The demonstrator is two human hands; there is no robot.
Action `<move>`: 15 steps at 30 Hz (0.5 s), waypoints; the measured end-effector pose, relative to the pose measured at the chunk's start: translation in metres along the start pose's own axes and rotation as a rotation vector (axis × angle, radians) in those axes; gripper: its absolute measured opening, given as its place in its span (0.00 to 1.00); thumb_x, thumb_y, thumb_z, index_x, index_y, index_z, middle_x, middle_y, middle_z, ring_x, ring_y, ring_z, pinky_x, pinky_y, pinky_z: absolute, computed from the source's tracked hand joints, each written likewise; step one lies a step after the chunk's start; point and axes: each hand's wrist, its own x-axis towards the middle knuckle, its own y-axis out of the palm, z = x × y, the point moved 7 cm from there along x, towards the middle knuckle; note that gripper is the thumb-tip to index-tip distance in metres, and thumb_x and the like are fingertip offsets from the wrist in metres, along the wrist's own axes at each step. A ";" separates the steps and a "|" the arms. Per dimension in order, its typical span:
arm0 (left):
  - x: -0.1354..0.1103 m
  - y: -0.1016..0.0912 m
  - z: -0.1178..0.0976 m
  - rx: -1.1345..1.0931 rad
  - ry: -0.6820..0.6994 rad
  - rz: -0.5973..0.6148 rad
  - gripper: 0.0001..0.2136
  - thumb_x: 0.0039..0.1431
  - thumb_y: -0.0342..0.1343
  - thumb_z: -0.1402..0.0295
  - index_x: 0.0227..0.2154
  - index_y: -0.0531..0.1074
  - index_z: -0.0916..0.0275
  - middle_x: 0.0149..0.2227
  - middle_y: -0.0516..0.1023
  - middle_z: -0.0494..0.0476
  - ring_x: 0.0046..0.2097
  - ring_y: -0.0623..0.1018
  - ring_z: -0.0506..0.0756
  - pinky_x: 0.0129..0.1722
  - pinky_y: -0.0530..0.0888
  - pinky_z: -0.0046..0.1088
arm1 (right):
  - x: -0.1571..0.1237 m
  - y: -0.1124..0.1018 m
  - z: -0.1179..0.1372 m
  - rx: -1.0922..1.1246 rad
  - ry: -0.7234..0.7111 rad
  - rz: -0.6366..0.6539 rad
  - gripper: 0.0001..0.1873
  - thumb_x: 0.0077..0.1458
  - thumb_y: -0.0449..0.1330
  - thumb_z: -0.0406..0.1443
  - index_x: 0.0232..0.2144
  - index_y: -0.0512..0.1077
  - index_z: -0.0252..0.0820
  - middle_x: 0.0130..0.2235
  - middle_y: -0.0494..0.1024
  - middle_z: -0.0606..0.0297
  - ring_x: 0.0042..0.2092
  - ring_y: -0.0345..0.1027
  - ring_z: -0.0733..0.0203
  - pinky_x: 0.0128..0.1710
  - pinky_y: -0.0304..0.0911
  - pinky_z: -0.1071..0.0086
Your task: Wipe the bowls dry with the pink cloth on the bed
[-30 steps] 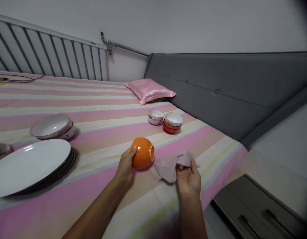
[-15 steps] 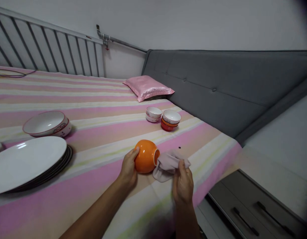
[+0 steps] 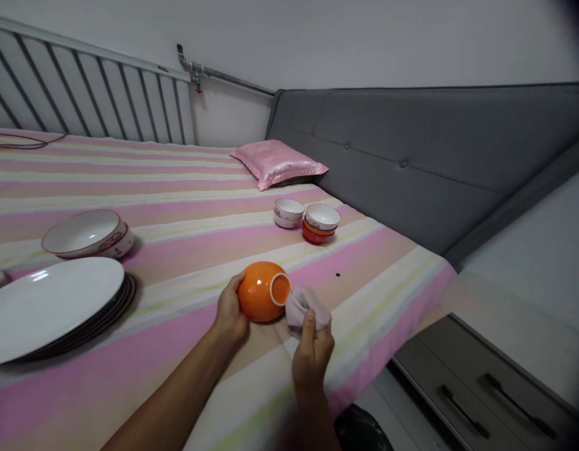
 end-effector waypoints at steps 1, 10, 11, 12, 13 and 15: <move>0.001 0.000 -0.001 -0.009 -0.008 -0.007 0.05 0.52 0.56 0.70 0.32 0.74 0.63 0.28 0.79 0.52 0.27 0.78 0.53 0.33 0.77 0.30 | 0.002 -0.004 0.002 -0.017 -0.010 -0.024 0.24 0.63 0.48 0.45 0.50 0.72 0.34 0.50 0.75 0.45 0.53 0.69 0.47 0.51 0.64 0.54; 0.003 -0.002 -0.003 0.016 -0.023 -0.009 0.03 0.51 0.55 0.70 0.29 0.71 0.62 0.25 0.78 0.51 0.25 0.77 0.53 0.28 0.75 0.28 | -0.001 0.013 0.021 -0.280 -0.297 0.189 0.19 0.61 0.46 0.34 0.48 0.72 0.36 0.45 0.74 0.49 0.50 0.67 0.49 0.50 0.63 0.53; 0.002 -0.002 -0.003 0.022 -0.016 -0.005 0.03 0.50 0.56 0.69 0.29 0.72 0.62 0.25 0.78 0.51 0.25 0.77 0.53 0.28 0.75 0.28 | -0.004 0.019 0.022 -0.307 -0.331 0.233 0.19 0.61 0.46 0.32 0.49 0.72 0.36 0.47 0.73 0.49 0.51 0.66 0.49 0.51 0.62 0.53; 0.001 -0.001 -0.003 0.028 -0.011 -0.001 0.04 0.50 0.56 0.69 0.30 0.72 0.62 0.26 0.78 0.51 0.25 0.77 0.53 0.27 0.75 0.28 | -0.006 0.023 0.024 -0.331 -0.356 0.264 0.20 0.61 0.46 0.31 0.50 0.71 0.37 0.48 0.72 0.49 0.52 0.65 0.50 0.51 0.62 0.54; 0.000 0.000 -0.002 0.034 -0.005 0.003 0.04 0.50 0.57 0.69 0.30 0.72 0.62 0.26 0.78 0.52 0.25 0.77 0.53 0.27 0.75 0.28 | -0.008 0.025 0.025 -0.353 -0.371 0.283 0.20 0.60 0.46 0.30 0.50 0.71 0.37 0.49 0.71 0.50 0.51 0.65 0.50 0.50 0.62 0.55; -0.002 0.000 -0.002 0.044 0.008 0.008 0.05 0.49 0.58 0.68 0.30 0.72 0.62 0.26 0.78 0.52 0.26 0.77 0.53 0.27 0.74 0.28 | -0.010 0.028 0.028 -0.395 -0.388 0.310 0.19 0.60 0.46 0.30 0.47 0.72 0.38 0.45 0.71 0.52 0.47 0.66 0.52 0.46 0.64 0.57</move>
